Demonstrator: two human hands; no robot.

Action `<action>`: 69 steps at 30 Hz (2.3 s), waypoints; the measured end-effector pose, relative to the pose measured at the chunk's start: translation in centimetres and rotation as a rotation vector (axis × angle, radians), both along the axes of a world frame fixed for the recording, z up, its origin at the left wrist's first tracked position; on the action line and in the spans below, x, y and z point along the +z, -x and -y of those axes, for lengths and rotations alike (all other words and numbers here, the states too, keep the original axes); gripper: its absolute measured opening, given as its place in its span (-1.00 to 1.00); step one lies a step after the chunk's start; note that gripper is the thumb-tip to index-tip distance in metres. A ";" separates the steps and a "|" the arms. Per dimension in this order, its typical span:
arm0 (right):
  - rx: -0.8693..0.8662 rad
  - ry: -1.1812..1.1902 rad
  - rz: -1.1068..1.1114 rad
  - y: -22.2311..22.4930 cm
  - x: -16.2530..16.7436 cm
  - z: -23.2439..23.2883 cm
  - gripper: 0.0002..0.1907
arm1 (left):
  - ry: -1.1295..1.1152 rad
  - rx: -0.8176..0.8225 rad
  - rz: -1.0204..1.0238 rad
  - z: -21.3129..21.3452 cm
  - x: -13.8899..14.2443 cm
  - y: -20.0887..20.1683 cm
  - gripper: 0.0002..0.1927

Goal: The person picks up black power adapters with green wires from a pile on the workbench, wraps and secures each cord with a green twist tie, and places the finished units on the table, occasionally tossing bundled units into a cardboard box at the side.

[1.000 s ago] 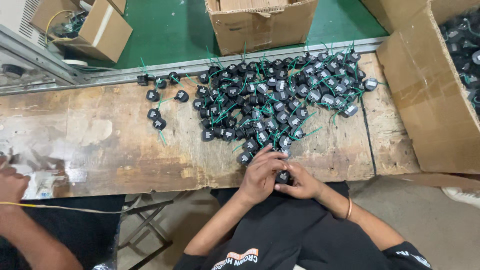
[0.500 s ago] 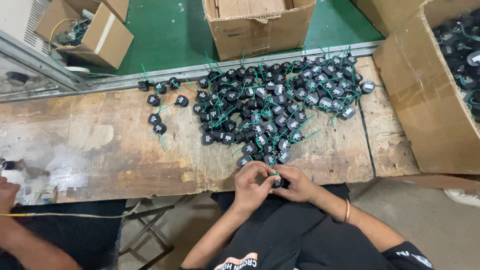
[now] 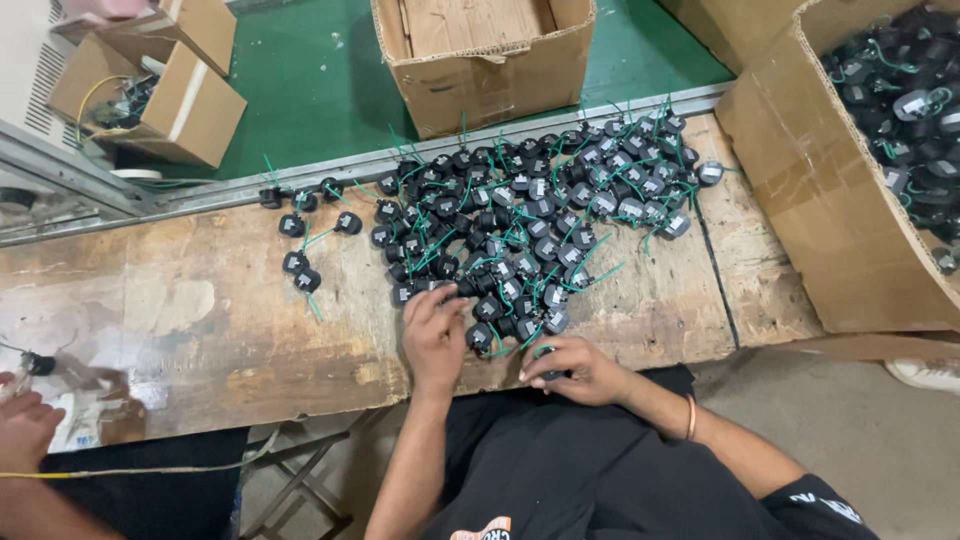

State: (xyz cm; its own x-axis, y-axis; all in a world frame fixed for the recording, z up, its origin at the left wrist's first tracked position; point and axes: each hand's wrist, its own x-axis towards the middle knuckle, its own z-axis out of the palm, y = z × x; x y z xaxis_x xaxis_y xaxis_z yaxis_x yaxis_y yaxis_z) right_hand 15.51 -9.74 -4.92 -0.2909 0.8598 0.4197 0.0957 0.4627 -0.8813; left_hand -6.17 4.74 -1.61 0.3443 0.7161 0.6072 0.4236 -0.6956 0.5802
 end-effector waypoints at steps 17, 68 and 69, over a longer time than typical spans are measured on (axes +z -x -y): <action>-0.191 0.008 0.237 -0.3 -0.7 0.2 -0.35 | 0.107 -0.469 0.365 5.8 1.9 -4.5 -0.71; -0.144 -0.014 -0.107 -0.1 1.1 0.0 -0.74 | 0.160 -0.118 -0.127 1.7 0.9 2.5 -0.78; -0.155 -0.011 -0.124 -0.2 1.0 0.1 -0.76 | 0.146 -0.110 -0.151 1.3 1.1 2.8 -0.73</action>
